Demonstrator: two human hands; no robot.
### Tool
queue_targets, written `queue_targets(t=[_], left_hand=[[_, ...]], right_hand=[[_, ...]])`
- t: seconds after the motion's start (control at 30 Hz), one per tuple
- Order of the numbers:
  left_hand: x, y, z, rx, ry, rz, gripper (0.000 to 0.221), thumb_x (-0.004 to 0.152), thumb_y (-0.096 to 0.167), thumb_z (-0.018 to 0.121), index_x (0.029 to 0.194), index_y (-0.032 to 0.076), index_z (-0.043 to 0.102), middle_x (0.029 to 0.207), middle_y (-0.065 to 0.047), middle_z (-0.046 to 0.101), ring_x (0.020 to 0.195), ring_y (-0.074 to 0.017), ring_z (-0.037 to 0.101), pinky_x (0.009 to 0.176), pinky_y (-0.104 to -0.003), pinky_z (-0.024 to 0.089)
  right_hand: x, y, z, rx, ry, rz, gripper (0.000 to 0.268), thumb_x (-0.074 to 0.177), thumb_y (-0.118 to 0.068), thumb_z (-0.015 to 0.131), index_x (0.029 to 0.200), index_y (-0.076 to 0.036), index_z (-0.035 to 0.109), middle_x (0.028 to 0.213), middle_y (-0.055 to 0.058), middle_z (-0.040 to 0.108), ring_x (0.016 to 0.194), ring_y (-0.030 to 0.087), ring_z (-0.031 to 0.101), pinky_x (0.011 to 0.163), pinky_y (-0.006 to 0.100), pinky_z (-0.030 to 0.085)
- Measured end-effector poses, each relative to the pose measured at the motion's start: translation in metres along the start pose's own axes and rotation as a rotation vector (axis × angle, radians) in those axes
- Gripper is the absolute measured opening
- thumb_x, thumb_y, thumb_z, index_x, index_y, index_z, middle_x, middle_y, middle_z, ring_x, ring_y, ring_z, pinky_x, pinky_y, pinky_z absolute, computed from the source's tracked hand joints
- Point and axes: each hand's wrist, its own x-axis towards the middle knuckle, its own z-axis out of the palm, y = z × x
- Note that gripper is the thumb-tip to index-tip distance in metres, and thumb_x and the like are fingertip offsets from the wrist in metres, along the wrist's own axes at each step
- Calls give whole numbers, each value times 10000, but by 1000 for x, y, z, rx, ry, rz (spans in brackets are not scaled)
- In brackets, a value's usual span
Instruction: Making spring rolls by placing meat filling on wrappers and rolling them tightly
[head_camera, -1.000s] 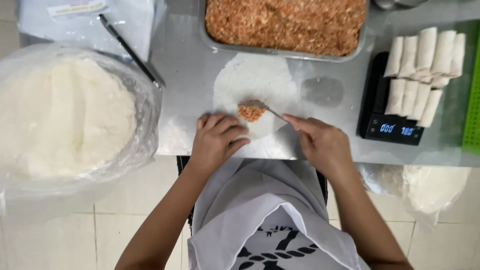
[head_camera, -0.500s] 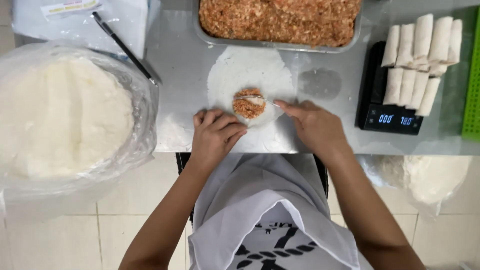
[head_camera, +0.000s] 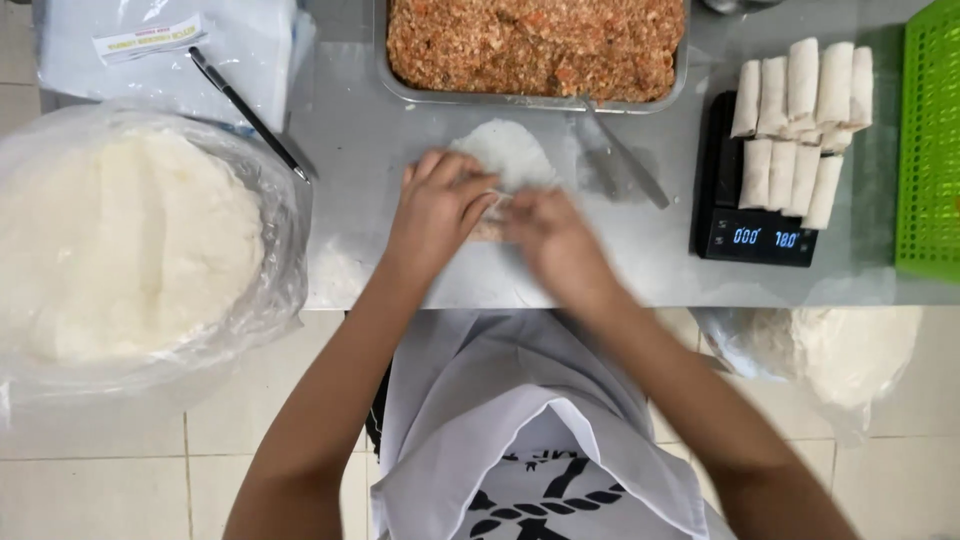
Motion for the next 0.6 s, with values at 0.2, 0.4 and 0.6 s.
queue_targets(t=[0.2,0.4,0.6], left_hand=[[-49,17,15,47,154,124,146,919,212,762,1020,113,800,1051,-57,683,1018,-264,655,880,-395,524],[-73,22,10,45,194,176,129,910,212,784,967,97,774,935,-46,643,916,-256,655,840,-368,543],[-71,-6,-15,-162,115,-74,111,922,167,783,1005,95,799,901,-90,694,906,-326,682,834,-415,559]], right_hand=[[-33,14,25,-750,-139,-410,223,993,-107,652,1180,-19,737,1135,137,614,1137,322,607,1005,385,514],[-42,12,16,-701,-196,-371,125,940,-134,740,1059,-97,753,999,52,632,986,244,641,915,360,548],[-26,14,1,-533,-176,-205,76,903,-171,792,968,-133,785,915,53,733,866,287,711,800,388,565]])
